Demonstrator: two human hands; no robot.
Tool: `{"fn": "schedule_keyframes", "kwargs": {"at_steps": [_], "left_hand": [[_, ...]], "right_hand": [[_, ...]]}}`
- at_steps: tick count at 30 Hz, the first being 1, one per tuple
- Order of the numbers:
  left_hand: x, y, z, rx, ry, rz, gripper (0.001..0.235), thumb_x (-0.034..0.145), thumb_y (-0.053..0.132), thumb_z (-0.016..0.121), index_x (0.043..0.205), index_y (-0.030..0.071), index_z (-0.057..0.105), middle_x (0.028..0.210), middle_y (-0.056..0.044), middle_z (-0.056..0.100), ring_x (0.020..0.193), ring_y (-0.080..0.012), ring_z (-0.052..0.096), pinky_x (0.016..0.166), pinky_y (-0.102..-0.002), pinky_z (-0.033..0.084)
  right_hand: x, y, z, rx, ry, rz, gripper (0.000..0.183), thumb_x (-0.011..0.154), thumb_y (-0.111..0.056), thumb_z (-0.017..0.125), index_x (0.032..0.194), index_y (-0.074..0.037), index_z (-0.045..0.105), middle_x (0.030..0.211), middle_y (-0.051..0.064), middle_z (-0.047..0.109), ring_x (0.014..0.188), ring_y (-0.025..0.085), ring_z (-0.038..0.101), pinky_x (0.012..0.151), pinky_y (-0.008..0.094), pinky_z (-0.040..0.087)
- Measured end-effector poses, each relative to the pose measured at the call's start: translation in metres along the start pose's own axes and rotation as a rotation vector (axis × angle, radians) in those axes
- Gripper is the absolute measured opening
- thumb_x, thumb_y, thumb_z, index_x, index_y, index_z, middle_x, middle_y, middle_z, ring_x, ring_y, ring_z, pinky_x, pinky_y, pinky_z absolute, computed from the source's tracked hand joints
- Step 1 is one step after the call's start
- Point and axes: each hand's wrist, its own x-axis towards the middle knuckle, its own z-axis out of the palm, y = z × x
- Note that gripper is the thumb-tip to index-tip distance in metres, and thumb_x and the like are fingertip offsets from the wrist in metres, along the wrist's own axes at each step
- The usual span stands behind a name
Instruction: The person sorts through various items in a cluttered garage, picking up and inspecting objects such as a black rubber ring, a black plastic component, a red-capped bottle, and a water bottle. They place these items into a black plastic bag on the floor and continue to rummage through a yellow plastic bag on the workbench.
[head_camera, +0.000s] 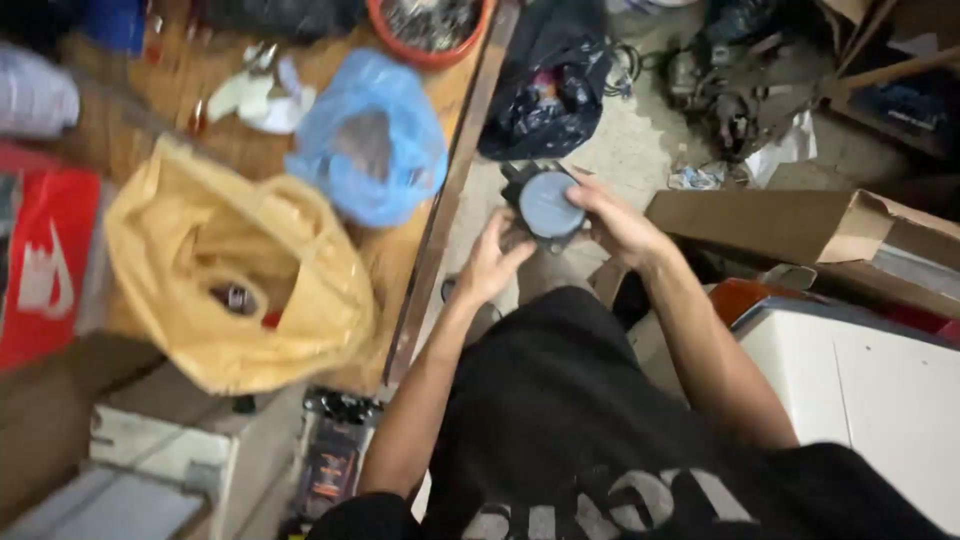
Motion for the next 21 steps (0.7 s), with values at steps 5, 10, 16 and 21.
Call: {"fn": "schedule_keyframes", "kwargs": {"at_steps": [5, 10, 16, 21], "left_hand": [[0.096, -0.024, 0.03, 0.171, -0.053, -0.179, 0.049, 0.096, 0.023, 0.068, 0.139, 0.003, 0.053, 0.139, -0.03, 0.058, 0.136, -0.0474, 0.051, 0.114, -0.058, 0.042], [0.268, -0.167, 0.038, 0.361, 0.0, -0.374, 0.047, 0.096, 0.032, 0.069, 0.137, 0.01, 0.061, 0.134, -0.021, 0.065, 0.131, -0.0395, 0.058, 0.111, -0.052, 0.048], [0.472, -0.307, 0.024, 0.875, 0.1, -0.37, 0.046, 0.088, 0.027, 0.074, 0.134, 0.021, 0.069, 0.162, -0.032, 0.031, 0.148, -0.0451, 0.039, 0.12, -0.05, 0.039], [0.581, -0.41, -0.026, 1.022, 0.178, -0.456, 0.04, 0.095, 0.032, 0.065, 0.13, 0.013, 0.067, 0.147, -0.023, 0.052, 0.137, -0.0364, 0.054, 0.113, -0.046, 0.046]], "right_hand": [[0.041, 0.019, -0.08, 0.148, 0.205, 0.098, 0.086, 0.094, -0.055, 0.063, 0.164, -0.018, 0.028, 0.16, 0.02, 0.026, 0.142, 0.046, 0.034, 0.104, 0.066, 0.044], [0.134, 0.024, -0.176, 0.213, 0.376, 0.211, 0.1, 0.093, -0.059, 0.065, 0.166, -0.011, 0.013, 0.167, 0.032, 0.004, 0.152, 0.057, 0.011, 0.114, 0.075, 0.025], [0.302, 0.125, -0.326, -0.215, 0.385, 0.352, 0.089, 0.089, -0.061, 0.074, 0.158, -0.017, 0.039, 0.146, 0.034, 0.048, 0.123, 0.053, 0.058, 0.079, 0.048, 0.063], [0.416, 0.166, -0.366, -0.632, 0.18, 0.308, 0.091, 0.084, -0.07, 0.068, 0.152, -0.013, 0.05, 0.129, 0.036, 0.064, 0.125, 0.05, 0.06, 0.1, 0.056, 0.054]]}}
